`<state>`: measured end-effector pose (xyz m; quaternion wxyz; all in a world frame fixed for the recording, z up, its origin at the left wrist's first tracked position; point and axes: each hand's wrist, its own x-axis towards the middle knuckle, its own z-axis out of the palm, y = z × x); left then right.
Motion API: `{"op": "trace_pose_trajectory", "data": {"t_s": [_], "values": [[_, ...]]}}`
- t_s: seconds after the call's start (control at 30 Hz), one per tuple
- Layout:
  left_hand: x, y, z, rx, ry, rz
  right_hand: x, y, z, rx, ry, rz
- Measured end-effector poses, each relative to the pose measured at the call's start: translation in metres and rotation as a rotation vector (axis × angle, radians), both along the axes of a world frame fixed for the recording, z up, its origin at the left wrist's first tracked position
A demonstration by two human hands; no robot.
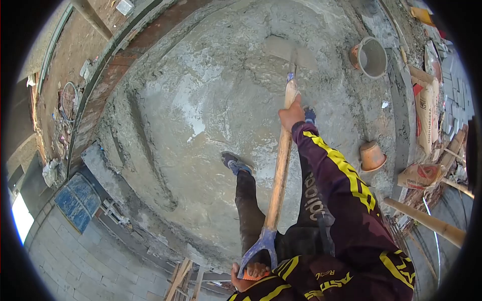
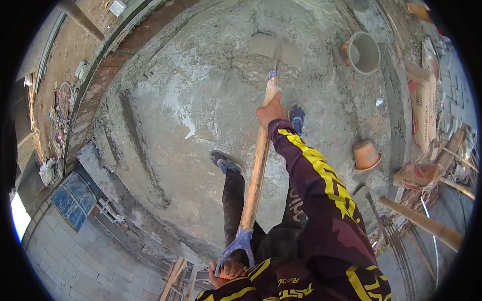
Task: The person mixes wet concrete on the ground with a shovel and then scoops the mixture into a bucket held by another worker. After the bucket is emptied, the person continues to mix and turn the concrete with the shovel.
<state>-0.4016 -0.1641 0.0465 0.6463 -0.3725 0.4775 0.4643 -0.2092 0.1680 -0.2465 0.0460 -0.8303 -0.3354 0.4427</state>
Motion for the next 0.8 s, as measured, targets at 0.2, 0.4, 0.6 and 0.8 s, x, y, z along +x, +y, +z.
{"op": "trace_pose_trajectory", "data": {"t_s": [0.2, 0.4, 0.6, 0.8], "values": [[0.000, 0.024, -0.030, 0.003, 0.070, -0.022, 0.003, 0.015, -0.047, -0.001, 0.023, -0.049], [-0.031, -0.026, -0.005, -0.347, 0.193, 0.009, -0.025, -0.064, -0.035, 0.016, -0.036, -0.045], [-0.074, -0.022, -0.038, -0.301, 0.454, 0.004, -0.055, -0.087, -0.073, 0.133, 0.074, -0.269], [-0.227, -0.165, -0.023, 0.301, 0.893, -0.236, -0.080, -0.144, 0.056, 0.157, 1.112, -1.078]]}}
